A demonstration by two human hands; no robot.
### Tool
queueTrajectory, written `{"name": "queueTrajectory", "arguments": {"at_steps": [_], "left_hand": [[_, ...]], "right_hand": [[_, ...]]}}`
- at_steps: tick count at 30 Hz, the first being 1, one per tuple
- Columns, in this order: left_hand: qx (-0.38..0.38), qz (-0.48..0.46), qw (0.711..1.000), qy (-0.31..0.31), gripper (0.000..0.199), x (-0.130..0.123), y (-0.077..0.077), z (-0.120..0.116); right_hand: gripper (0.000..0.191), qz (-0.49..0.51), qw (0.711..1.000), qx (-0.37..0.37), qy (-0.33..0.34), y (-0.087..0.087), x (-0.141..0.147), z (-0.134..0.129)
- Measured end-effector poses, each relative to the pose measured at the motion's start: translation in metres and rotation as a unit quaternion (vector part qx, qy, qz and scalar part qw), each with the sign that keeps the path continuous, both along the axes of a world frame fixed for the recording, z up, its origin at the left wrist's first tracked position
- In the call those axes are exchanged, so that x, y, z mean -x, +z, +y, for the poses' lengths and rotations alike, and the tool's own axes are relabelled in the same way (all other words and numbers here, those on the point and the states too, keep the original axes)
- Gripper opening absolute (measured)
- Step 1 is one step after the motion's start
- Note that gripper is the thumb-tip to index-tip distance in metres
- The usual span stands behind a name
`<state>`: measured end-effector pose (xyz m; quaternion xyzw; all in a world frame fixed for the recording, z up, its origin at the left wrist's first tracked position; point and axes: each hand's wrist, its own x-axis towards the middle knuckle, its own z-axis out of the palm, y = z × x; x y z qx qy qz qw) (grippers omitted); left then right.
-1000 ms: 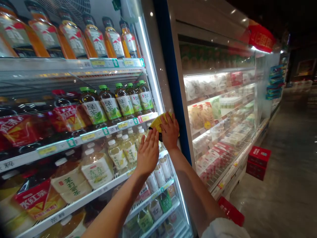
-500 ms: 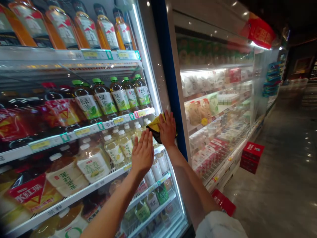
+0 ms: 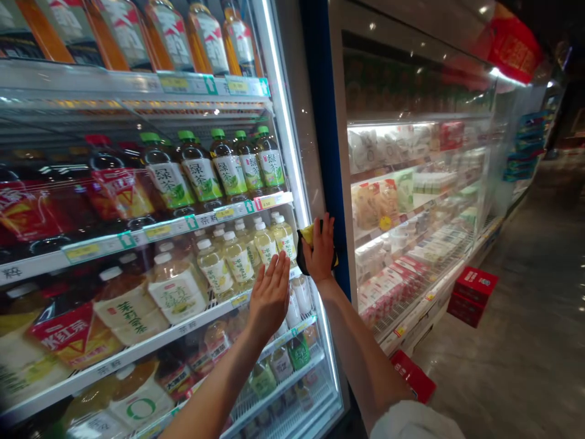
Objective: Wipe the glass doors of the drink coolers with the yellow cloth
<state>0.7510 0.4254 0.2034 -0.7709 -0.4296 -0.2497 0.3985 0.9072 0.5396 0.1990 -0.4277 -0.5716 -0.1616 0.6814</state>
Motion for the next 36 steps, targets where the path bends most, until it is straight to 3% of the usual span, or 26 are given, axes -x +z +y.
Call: {"name": "queueTrajectory", "arguments": {"at_steps": [4,6,8,12,14,16,18,20,22,26,29,32,36], "left_hand": [[0.027,-0.025,0.998,0.054,0.076,0.005,-0.017,-0.01],[0.037,-0.025,0.997,0.067,0.076,0.009,-0.025,-0.014],[0.037,-0.02,0.997,0.067,0.075,0.013,-0.027,-0.015],[-0.006,-0.035,0.998,0.05,0.074,0.017,-0.009,-0.013],[-0.035,-0.055,0.997,0.046,0.077,0.02,0.004,-0.011],[-0.05,-0.072,0.995,0.048,0.081,0.024,0.012,-0.01],[-0.058,-0.073,0.994,0.05,0.082,0.028,0.014,-0.01],[-0.061,-0.065,0.995,0.051,0.082,0.032,0.01,-0.011],[-0.058,-0.061,0.995,0.054,0.081,0.034,0.006,-0.011],[-0.04,-0.085,0.992,0.079,0.083,0.04,0.012,-0.016],[-0.017,-0.104,0.989,0.106,0.083,0.05,0.024,-0.024],[-0.003,-0.111,0.986,0.125,0.082,0.061,0.027,-0.037],[0.003,-0.122,0.981,0.149,0.08,0.077,0.013,-0.053]], "right_hand": [[0.047,0.081,0.996,-0.025,-0.019,-0.051,0.016,-0.016],[0.043,0.09,0.995,-0.025,-0.015,-0.067,0.025,-0.023],[0.043,0.08,0.996,-0.031,-0.001,-0.056,0.03,-0.023],[0.043,0.038,0.996,-0.067,0.033,0.019,0.034,-0.016],[0.046,0.035,0.997,-0.061,0.025,0.043,0.039,-0.02],[0.051,0.011,0.998,-0.046,0.039,0.041,0.041,-0.03],[0.052,-0.029,0.995,-0.035,0.087,0.019,0.038,-0.04],[0.044,-0.035,0.989,-0.034,0.138,-0.004,0.027,-0.043],[0.032,0.01,0.992,-0.041,0.118,-0.012,0.016,-0.039],[0.028,0.151,0.985,-0.083,0.018,0.023,0.027,-0.028],[0.033,0.131,0.987,-0.09,0.011,0.039,0.061,-0.037],[0.04,0.017,0.996,-0.089,0.02,0.01,0.08,-0.058],[0.045,-0.139,0.987,-0.068,0.044,-0.052,0.061,-0.066]]}}
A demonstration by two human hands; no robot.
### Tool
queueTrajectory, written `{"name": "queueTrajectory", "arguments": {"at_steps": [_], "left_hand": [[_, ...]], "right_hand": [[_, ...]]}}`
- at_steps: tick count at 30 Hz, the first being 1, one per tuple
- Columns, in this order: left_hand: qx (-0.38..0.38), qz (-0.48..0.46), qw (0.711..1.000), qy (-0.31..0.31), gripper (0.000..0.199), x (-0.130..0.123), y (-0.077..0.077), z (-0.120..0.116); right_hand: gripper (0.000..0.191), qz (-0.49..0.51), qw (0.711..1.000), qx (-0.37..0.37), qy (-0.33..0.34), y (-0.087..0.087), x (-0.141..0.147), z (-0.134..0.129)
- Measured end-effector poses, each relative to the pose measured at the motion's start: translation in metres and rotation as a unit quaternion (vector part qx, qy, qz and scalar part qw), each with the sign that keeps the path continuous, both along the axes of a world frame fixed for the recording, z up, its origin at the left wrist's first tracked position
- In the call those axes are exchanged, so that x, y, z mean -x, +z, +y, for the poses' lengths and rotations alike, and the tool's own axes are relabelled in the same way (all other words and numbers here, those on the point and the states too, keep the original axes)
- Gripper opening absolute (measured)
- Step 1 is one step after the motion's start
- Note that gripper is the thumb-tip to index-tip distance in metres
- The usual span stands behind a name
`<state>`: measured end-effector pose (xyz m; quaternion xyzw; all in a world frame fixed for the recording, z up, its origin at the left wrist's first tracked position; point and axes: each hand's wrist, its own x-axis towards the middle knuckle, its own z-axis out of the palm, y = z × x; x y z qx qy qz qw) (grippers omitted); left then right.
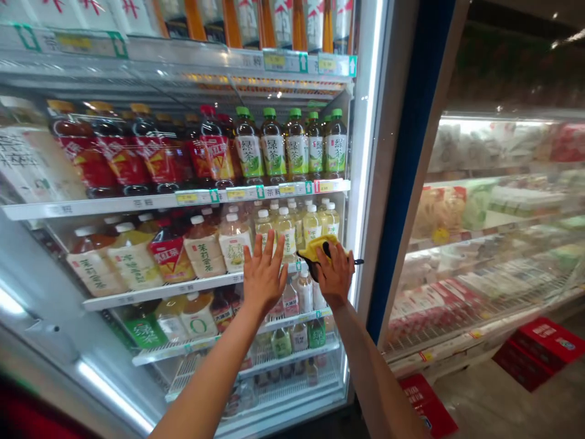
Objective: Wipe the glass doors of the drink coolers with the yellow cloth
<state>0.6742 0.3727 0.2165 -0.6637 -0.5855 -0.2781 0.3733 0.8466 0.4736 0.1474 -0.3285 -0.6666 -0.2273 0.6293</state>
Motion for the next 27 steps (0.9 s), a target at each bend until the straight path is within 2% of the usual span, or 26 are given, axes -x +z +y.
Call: {"name": "queueTrajectory", "arguments": {"at_steps": [2,4,6,8,9,11,14,16,17,19,21,23,25,27], "left_hand": [[0.002,-0.006,1.0,0.01,0.08,0.007,-0.008,-0.006],[0.003,-0.017,1.0,0.021,0.082,0.013,-0.015,-0.011],[0.0,-0.034,0.999,0.037,0.085,0.017,-0.019,-0.015],[-0.003,-0.046,0.998,0.053,0.087,0.02,-0.023,-0.02],[-0.005,-0.049,0.997,0.061,0.088,0.022,-0.025,-0.022],[-0.005,-0.05,0.996,0.076,0.087,0.026,-0.029,-0.027],[0.003,-0.054,0.994,0.095,0.086,0.035,-0.034,-0.035],[0.005,-0.059,0.993,0.104,0.087,0.041,-0.036,-0.04],[0.003,-0.061,0.992,0.106,0.088,0.044,-0.035,-0.043],[0.001,-0.063,0.992,0.107,0.092,0.05,-0.031,-0.046],[-0.003,-0.066,0.992,0.109,0.099,0.056,-0.026,-0.048],[-0.006,-0.068,0.991,0.116,0.105,0.061,-0.02,-0.049],[-0.011,-0.066,0.991,0.119,0.111,0.066,-0.017,-0.051],[-0.012,-0.061,0.992,0.113,0.114,0.07,-0.016,-0.053]], "right_hand": [[0.047,0.021,0.999,0.029,-0.005,-0.005,-0.009,0.007],[0.05,0.091,0.995,0.049,-0.011,0.011,-0.003,0.012],[0.054,0.151,0.987,0.057,-0.011,0.035,0.018,0.008],[0.061,0.145,0.987,0.071,-0.005,0.048,0.045,-0.007],[0.066,0.124,0.99,0.075,-0.003,0.047,0.057,-0.016],[0.072,0.076,0.995,0.065,-0.006,0.031,0.07,-0.033],[0.065,0.049,0.997,0.053,-0.026,-0.002,0.064,-0.042],[0.063,0.057,0.996,0.067,-0.016,-0.008,0.055,-0.038],[0.063,0.068,0.995,0.075,-0.006,-0.004,0.052,-0.035],[0.063,0.103,0.991,0.084,0.006,0.018,0.058,-0.032],[0.064,0.136,0.987,0.092,-0.004,0.047,0.075,-0.035],[0.063,0.121,0.988,0.1,-0.01,0.065,0.097,-0.045],[0.061,0.063,0.994,0.088,0.004,0.064,0.113,-0.058],[0.058,0.006,0.998,0.061,0.022,0.046,0.117,-0.068]]}}
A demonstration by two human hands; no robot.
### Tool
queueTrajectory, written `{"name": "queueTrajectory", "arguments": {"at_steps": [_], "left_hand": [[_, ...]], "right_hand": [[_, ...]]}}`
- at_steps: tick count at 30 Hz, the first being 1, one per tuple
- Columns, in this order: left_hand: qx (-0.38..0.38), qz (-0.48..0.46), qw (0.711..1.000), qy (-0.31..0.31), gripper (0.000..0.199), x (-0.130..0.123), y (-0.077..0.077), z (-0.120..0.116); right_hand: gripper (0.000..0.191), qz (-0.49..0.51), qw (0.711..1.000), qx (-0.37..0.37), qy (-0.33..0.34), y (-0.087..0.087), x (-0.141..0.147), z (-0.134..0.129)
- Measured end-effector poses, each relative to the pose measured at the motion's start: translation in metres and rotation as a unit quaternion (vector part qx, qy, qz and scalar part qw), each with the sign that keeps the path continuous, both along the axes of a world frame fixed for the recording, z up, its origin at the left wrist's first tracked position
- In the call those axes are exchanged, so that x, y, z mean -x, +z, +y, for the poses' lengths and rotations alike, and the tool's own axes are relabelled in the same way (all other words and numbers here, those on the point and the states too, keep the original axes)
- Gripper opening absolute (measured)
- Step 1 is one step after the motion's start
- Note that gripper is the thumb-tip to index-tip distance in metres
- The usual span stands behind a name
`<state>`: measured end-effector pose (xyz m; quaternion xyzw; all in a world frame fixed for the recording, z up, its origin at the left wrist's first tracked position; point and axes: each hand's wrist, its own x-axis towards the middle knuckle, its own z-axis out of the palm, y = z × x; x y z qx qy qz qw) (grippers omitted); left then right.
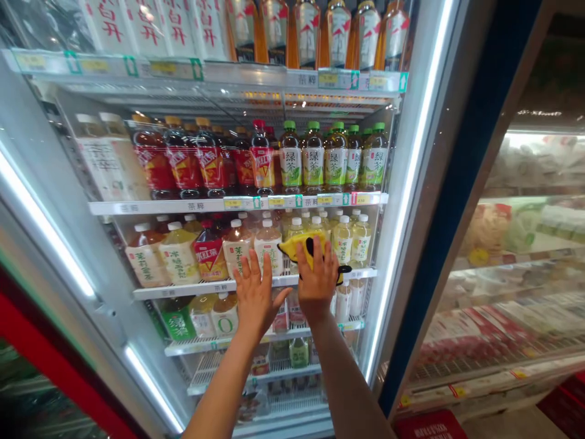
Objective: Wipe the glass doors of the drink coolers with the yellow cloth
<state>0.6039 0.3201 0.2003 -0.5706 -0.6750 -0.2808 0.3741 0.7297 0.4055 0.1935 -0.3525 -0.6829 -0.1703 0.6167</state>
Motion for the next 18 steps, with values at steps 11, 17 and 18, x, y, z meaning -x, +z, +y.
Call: {"name": "queueTrajectory", "arguments": {"at_steps": [11,17,18], "left_hand": [[0.031,-0.029,0.999,0.021,0.122,0.028,-0.003,-0.026],[0.048,-0.029,0.998,0.019,0.118,0.042,-0.007,-0.041],[0.046,-0.03,0.998,0.02,0.117,0.045,-0.008,-0.044]], "right_hand": [[0.064,0.065,0.996,0.042,-0.044,0.014,0.015,-0.01],[0.061,-0.062,0.998,0.024,0.008,-0.029,0.031,-0.039],[0.061,-0.065,0.997,0.028,0.011,-0.036,0.026,-0.038]]}}
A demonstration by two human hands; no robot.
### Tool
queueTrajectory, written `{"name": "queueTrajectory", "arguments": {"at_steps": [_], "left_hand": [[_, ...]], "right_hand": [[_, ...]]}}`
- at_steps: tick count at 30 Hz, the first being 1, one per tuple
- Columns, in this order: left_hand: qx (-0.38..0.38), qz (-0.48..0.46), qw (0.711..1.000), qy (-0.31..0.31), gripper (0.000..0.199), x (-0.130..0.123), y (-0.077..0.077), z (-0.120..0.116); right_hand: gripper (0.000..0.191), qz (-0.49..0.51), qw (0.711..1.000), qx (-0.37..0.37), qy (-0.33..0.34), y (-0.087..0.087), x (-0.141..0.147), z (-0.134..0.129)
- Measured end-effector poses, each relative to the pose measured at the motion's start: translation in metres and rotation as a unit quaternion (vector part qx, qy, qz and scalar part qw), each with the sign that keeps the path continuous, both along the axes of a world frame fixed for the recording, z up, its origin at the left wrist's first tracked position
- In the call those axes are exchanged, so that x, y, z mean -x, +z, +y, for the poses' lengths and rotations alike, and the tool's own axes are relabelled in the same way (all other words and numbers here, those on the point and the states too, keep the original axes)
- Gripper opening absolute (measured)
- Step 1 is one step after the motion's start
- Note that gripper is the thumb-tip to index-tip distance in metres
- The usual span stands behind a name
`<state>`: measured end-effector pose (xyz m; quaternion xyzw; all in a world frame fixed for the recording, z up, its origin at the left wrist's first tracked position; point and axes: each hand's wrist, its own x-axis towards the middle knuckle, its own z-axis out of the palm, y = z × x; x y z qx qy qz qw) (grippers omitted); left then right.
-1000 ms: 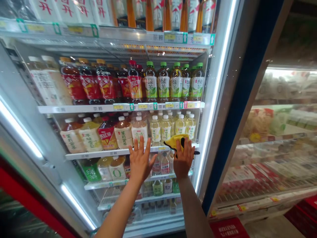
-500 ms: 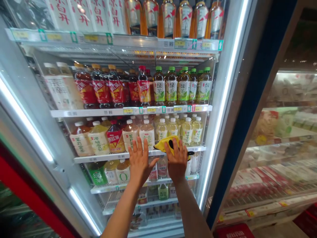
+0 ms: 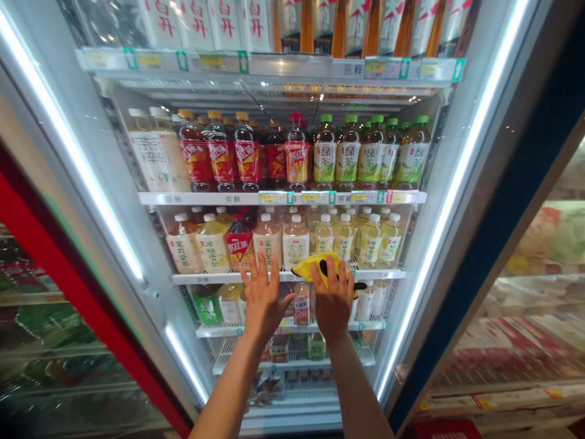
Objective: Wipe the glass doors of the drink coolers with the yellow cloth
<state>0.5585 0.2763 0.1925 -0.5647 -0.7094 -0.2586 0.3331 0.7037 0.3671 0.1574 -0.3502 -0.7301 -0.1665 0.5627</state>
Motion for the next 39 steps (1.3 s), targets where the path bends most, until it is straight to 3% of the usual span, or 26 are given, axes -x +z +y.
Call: {"name": "queueTrajectory", "arguments": {"at_steps": [3,6,9,11,13,15,17,19,21,24,26,29,32,34,36,39], "left_hand": [[-0.011,-0.005,1.0,0.008,0.118,0.011,0.0,-0.008],[-0.021,-0.009,1.0,0.021,0.12,0.025,0.004,-0.017],[-0.025,-0.005,0.999,0.025,0.12,0.036,0.01,-0.027],[-0.022,-0.005,1.0,0.021,0.12,0.042,0.012,-0.033],[-0.018,-0.007,1.0,0.017,0.12,0.047,0.013,-0.037],[-0.016,-0.004,1.0,0.012,0.121,0.052,0.012,-0.041],[-0.014,0.0,1.0,0.009,0.12,0.057,0.011,-0.044],[-0.017,-0.001,1.0,0.008,0.119,0.063,0.01,-0.047],[-0.023,-0.002,1.0,0.007,0.118,0.071,0.01,-0.051],[-0.025,0.004,1.0,0.007,0.119,0.084,0.012,-0.059],[-0.027,0.006,1.0,0.014,0.121,0.092,0.013,-0.063],[-0.026,0.007,0.999,0.028,0.122,0.098,0.015,-0.068],[-0.017,0.011,0.999,0.035,0.116,0.099,0.017,-0.073],[-0.013,0.012,0.999,0.038,0.113,0.101,0.017,-0.077],[-0.008,0.007,0.999,0.04,0.116,0.107,0.017,-0.082],[-0.012,-0.004,0.999,0.046,0.124,0.123,0.014,-0.087]], "right_hand": [[0.063,0.064,0.998,0.004,-0.01,0.005,-0.007,0.01],[0.064,0.143,0.989,0.01,-0.024,0.042,0.014,0.011],[0.063,0.124,0.992,0.009,-0.016,0.069,0.053,-0.007],[0.061,0.07,0.998,-0.001,0.008,0.064,0.072,-0.023],[0.06,0.014,1.0,-0.008,0.027,0.042,0.077,-0.035],[0.058,-0.016,1.0,-0.002,0.025,0.016,0.069,-0.038],[0.06,-0.01,1.0,0.011,0.009,0.002,0.056,-0.034],[0.065,0.034,0.999,0.021,-0.006,0.008,0.048,-0.028],[0.068,0.091,0.995,0.025,-0.011,0.032,0.054,-0.025],[0.07,0.12,0.992,0.023,-0.024,0.071,0.084,-0.03],[0.07,0.091,0.995,0.014,-0.027,0.079,0.105,-0.04],[0.07,-0.003,1.0,-0.005,-0.006,0.056,0.118,-0.058],[0.073,-0.07,0.997,-0.017,0.017,0.015,0.104,-0.063],[0.076,-0.063,0.997,-0.027,0.02,0.001,0.091,-0.058],[0.079,-0.02,1.0,-0.021,0.01,0.007,0.087,-0.052],[0.08,0.051,0.999,-0.008,0.003,0.041,0.108,-0.052]]}}
